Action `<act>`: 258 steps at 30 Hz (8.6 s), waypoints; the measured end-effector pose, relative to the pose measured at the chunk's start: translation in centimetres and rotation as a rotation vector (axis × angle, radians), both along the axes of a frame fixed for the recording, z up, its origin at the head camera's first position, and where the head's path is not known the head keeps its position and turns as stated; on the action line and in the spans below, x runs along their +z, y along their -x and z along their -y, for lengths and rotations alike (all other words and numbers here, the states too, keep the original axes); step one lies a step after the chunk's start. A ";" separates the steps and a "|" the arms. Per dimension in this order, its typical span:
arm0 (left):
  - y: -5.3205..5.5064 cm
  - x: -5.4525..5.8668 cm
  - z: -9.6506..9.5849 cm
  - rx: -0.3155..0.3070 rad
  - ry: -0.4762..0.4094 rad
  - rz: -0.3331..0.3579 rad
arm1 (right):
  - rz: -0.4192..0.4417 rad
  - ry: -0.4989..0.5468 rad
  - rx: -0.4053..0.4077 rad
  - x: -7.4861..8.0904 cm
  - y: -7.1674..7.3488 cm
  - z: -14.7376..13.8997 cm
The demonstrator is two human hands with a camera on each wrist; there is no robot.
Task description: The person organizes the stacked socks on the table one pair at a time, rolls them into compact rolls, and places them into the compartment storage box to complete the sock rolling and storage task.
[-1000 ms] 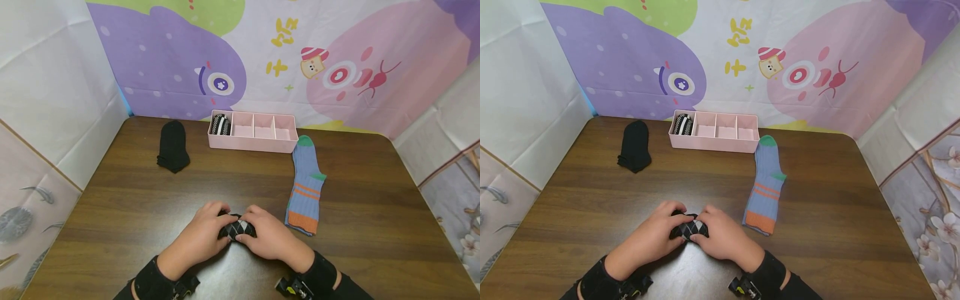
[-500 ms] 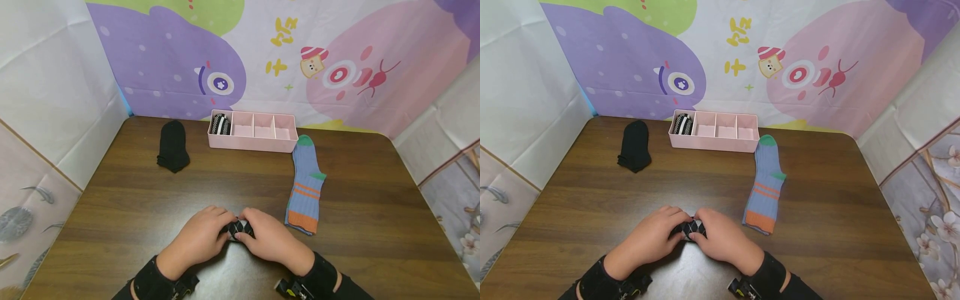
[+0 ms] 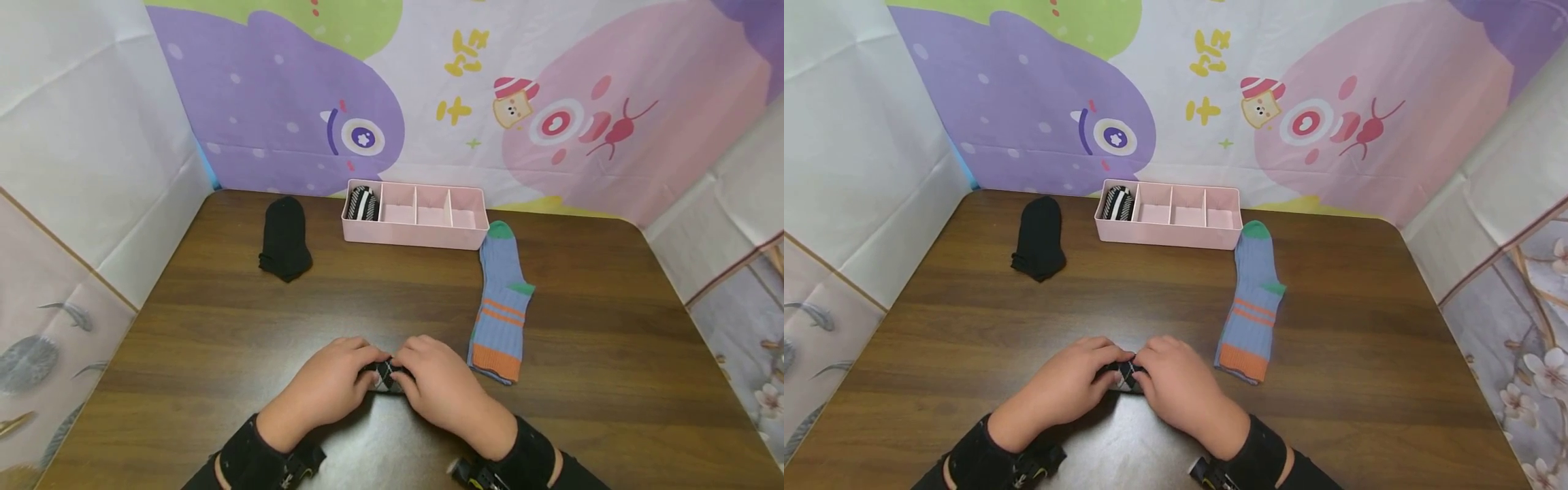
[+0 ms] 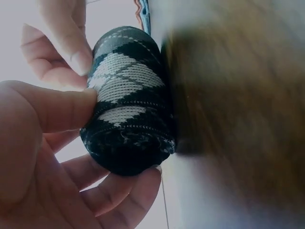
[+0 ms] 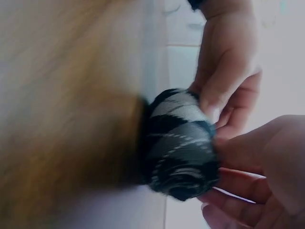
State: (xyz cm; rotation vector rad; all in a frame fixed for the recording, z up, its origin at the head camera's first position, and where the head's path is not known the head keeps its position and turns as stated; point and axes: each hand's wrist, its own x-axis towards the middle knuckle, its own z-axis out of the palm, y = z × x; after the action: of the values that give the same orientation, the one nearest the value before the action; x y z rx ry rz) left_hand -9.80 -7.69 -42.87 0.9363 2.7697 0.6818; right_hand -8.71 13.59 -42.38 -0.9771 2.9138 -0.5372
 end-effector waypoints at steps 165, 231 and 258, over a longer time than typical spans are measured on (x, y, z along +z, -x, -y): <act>19.7 7.4 2.0 0.388 0.009 0.089 | 0.402 0.163 -0.425 -1.2 2.7 -0.2; 25.1 0.9 0.1 0.285 0.304 -0.151 | 0.028 -0.046 -0.415 7.5 19.9 2.8; 25.7 0.8 0.5 0.336 0.277 -0.087 | 0.071 -0.066 -0.569 6.2 27.3 5.2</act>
State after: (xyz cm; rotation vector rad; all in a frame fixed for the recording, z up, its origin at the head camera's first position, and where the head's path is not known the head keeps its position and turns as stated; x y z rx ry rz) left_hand -35.54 -8.17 -42.11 0.4620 3.0270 0.2853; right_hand -36.00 8.38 -36.23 -0.0998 3.0947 -0.4651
